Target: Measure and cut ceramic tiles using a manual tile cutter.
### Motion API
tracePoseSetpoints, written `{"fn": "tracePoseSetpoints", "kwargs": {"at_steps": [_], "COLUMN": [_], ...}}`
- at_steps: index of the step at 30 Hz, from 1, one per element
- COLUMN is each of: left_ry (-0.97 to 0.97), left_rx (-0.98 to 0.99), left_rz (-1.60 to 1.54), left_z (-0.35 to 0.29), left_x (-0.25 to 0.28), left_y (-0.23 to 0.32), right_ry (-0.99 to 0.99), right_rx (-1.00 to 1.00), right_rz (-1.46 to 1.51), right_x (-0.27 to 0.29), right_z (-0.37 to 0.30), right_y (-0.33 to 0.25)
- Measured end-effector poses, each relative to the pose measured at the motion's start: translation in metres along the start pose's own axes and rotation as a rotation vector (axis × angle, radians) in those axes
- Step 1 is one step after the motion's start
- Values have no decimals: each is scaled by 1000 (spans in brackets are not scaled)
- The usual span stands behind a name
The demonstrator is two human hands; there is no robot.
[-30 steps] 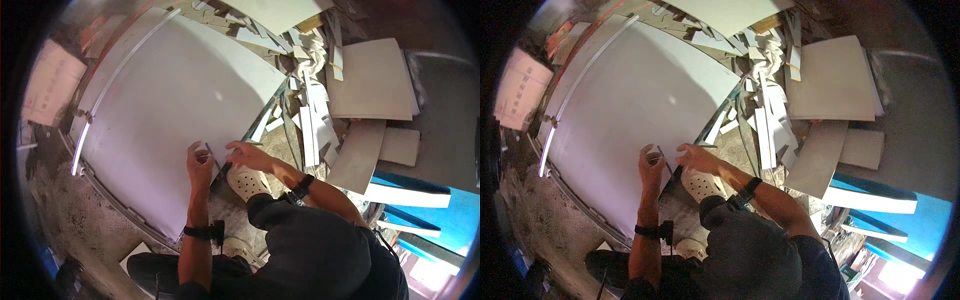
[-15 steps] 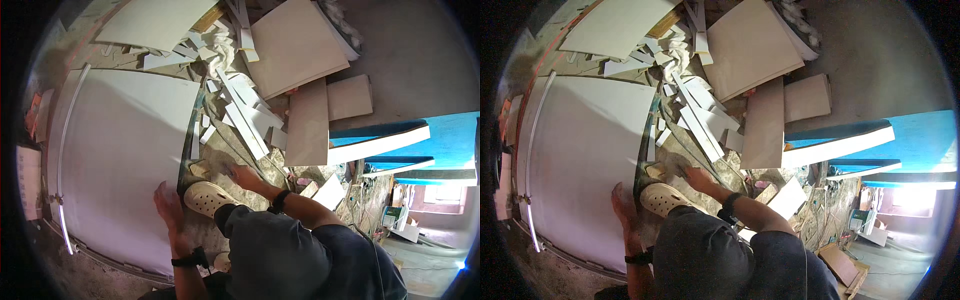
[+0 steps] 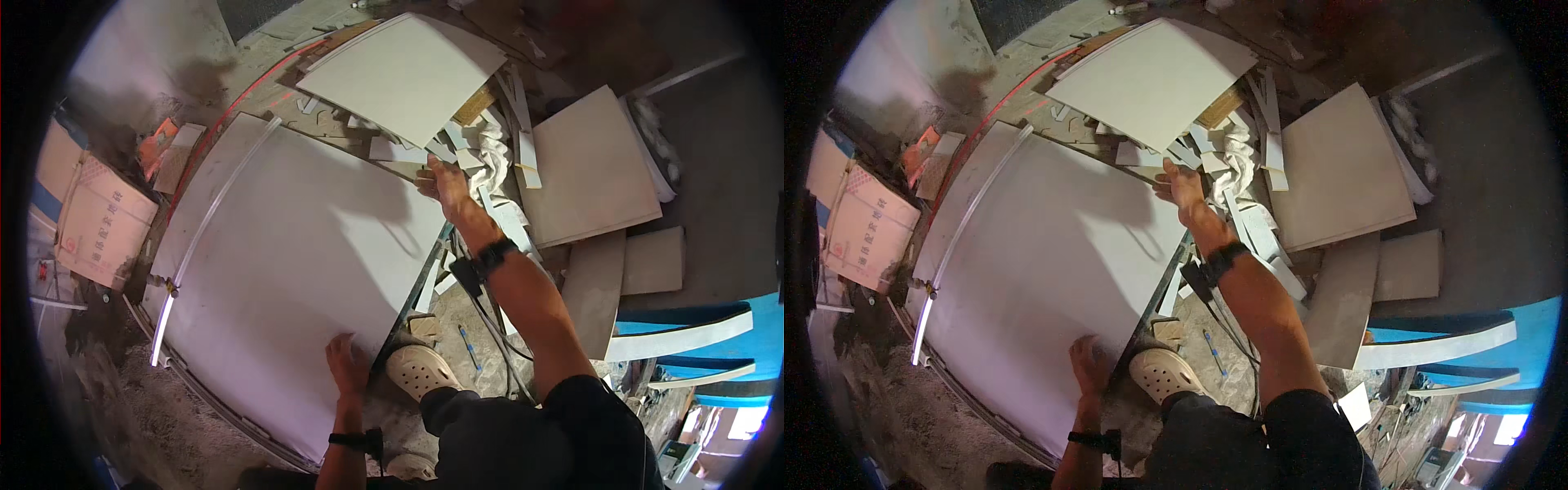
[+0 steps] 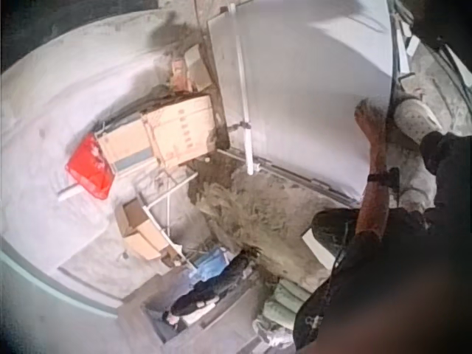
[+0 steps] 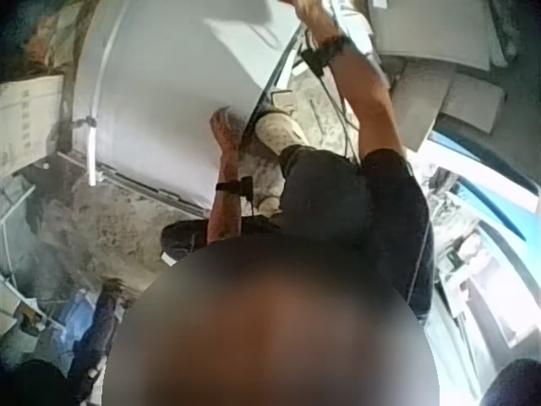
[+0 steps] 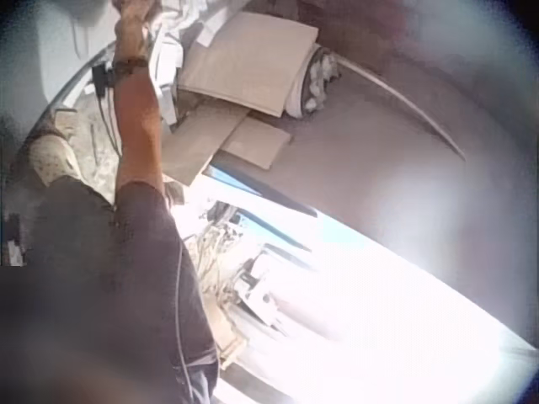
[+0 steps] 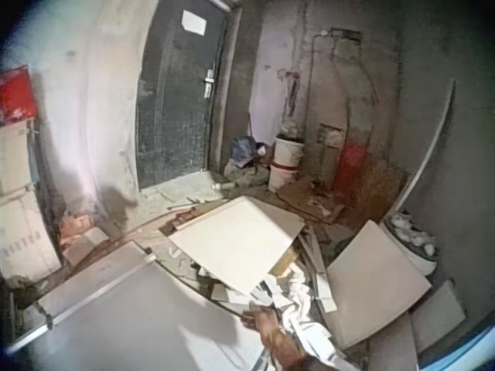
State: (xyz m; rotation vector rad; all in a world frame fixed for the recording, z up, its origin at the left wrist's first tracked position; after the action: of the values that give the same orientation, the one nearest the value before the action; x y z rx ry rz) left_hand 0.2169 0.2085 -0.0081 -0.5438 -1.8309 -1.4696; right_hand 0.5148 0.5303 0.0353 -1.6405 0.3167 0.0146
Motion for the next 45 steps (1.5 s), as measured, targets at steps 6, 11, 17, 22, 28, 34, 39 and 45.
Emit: {"fn": "tracePoseSetpoints", "kwargs": {"at_steps": [6, 11, 17, 22, 28, 34, 39, 45], "left_ry": [-10, 31, 27, -75, 182, -154, -743, -1013], "left_rx": [-4, 17, 17, 448, 147, 54, 311, 402], "left_rz": [-27, -49, -54, -439, -751, -389, -375, -768], "left_z": [2, 3, 7, 63, 221, 345, 319, 265], "left_x": [5, 6, -3, 14, 116, 94, 15, 12], "left_y": [-3, -3, -15, -61, -17, 62, 90, 125], "right_ry": [192, 233, 166, 95, 50, 3, 0, 139], "right_rx": [-159, -107, -97, -102, -121, -84, -80, 122], "right_rz": [28, 43, -8, 18, 33, 15, 99, 452], "right_x": [-34, -24, 1, 37, 76, 112, 129, 107], "right_z": [57, 60, 21, -44, -133, -194, -235, -243], "right_y": [7, 19, 6, -3, -10, -9, -5, -35]}}
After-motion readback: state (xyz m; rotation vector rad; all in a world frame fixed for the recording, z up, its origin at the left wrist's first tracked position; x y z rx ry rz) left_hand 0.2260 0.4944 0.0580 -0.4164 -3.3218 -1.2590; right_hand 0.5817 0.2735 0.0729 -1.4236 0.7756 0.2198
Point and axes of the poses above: each hand's wrist, its own z-axis towards the middle knuckle, its own x-axis out of the back of the hand, y = z × x, the point moved 8 cm from there along z, towards the middle knuckle, and after that the axes turned 12 degrees about x, right-handed, at the moved point
